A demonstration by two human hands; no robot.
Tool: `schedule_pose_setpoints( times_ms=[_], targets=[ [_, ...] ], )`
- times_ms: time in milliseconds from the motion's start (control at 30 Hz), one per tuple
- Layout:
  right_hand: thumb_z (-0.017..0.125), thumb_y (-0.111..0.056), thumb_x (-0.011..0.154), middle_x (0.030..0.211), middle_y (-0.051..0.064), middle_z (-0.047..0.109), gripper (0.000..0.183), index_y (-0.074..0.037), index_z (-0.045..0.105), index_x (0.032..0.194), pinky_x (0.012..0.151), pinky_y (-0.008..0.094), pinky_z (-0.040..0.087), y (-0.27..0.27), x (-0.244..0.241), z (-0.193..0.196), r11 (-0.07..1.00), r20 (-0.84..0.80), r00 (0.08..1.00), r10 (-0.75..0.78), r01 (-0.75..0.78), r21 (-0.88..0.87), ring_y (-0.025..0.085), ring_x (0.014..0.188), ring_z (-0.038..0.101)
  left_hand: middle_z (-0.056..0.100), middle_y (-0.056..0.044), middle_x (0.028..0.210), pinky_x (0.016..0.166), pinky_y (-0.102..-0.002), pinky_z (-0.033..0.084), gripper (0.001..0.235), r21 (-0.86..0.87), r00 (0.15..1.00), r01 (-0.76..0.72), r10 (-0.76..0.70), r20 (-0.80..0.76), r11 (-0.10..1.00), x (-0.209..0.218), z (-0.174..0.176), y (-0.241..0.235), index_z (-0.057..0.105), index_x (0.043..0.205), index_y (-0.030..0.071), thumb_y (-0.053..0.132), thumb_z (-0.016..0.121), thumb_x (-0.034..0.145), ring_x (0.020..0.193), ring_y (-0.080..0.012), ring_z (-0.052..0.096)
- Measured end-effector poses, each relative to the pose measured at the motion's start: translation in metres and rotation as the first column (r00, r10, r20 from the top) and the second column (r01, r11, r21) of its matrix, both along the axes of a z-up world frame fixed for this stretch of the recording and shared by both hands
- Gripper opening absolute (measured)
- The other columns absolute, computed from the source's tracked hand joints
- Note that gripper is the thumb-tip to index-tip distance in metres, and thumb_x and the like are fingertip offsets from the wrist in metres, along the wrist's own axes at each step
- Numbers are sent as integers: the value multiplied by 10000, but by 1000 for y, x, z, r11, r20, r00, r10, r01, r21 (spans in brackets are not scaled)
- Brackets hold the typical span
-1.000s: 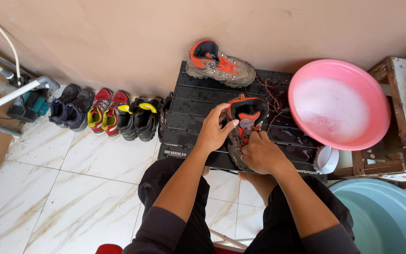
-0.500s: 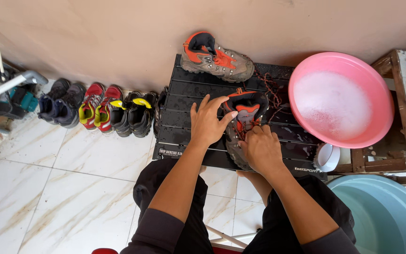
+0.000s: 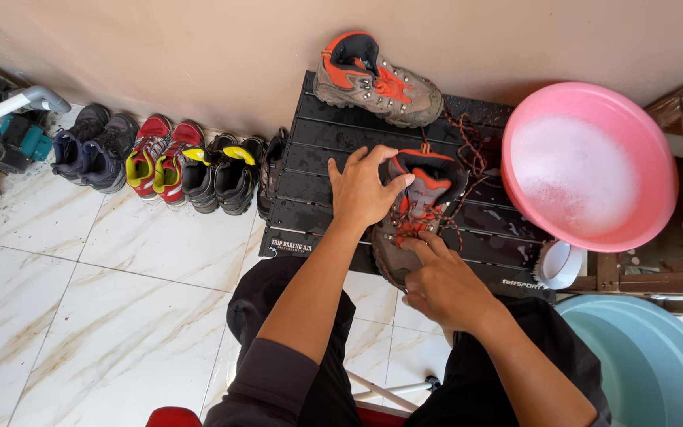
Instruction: The person sits on the floor and threads a new orange lace through the eyelets of a brown hiking boot. They pull the lace through each eyelet from the bottom up, adjusting the tension as they go.
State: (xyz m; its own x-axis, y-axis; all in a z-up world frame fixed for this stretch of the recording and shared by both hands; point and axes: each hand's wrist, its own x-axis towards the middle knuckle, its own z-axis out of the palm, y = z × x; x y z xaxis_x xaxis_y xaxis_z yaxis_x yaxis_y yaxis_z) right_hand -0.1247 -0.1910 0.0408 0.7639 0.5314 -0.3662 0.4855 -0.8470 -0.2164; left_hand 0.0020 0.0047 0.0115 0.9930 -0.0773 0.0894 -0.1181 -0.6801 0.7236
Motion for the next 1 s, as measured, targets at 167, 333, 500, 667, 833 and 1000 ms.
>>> schedule_pose_setpoints(
  times_ms=[167,333,500,667,833,1000],
  targets=[
    [843,-263,937,1399,187,703,170,-96,844,906,1139,605,541,-35,36,7,911,-78,986,-149,167,378,510,1426,607,803,-74,1438,1321,-821,177,600,-69,995,97,-97,-7,993,-2,-5,18,669,1527,306,565,789,999,1647,-392,464],
    [844,-248,931,1090,204,781,178,-71,822,943,884,485,643,-84,48,-3,811,-120,911,-395,407,420,394,1051,800,599,-125,1614,1271,-808,339,613,-20,990,127,-125,70,992,-2,-20,20,692,1420,184,586,803,972,1646,-406,419],
    [818,-219,947,805,135,733,101,-121,841,960,692,462,578,-105,52,-24,698,-69,816,-574,532,479,299,735,748,563,1,1182,1044,-581,529,226,8,960,45,-45,277,999,-7,-28,8,736,925,198,386,845,991,1378,-348,581],
    [811,-168,987,759,113,695,78,-109,847,952,622,395,536,-100,52,-15,622,-91,826,-556,486,614,230,664,666,595,-25,1024,887,-473,571,93,-125,964,118,-84,254,985,-19,-7,15,822,965,186,251,791,1024,1109,-325,662],
    [766,-118,1022,834,146,715,109,-80,865,1000,712,415,526,-99,44,13,631,-151,876,-457,439,639,241,763,656,740,-88,1029,865,-368,637,135,-285,986,154,-131,99,946,-32,3,25,876,1117,170,167,767,1036,1012,-246,766],
    [732,-113,1076,937,176,757,196,8,884,1095,847,438,532,-101,38,17,577,-281,912,-298,407,709,286,904,657,657,-210,1598,1182,-618,479,576,-288,890,456,-437,132,842,-62,60,23,716,1546,193,105,761,979,1445,-483,562]
  ],
)
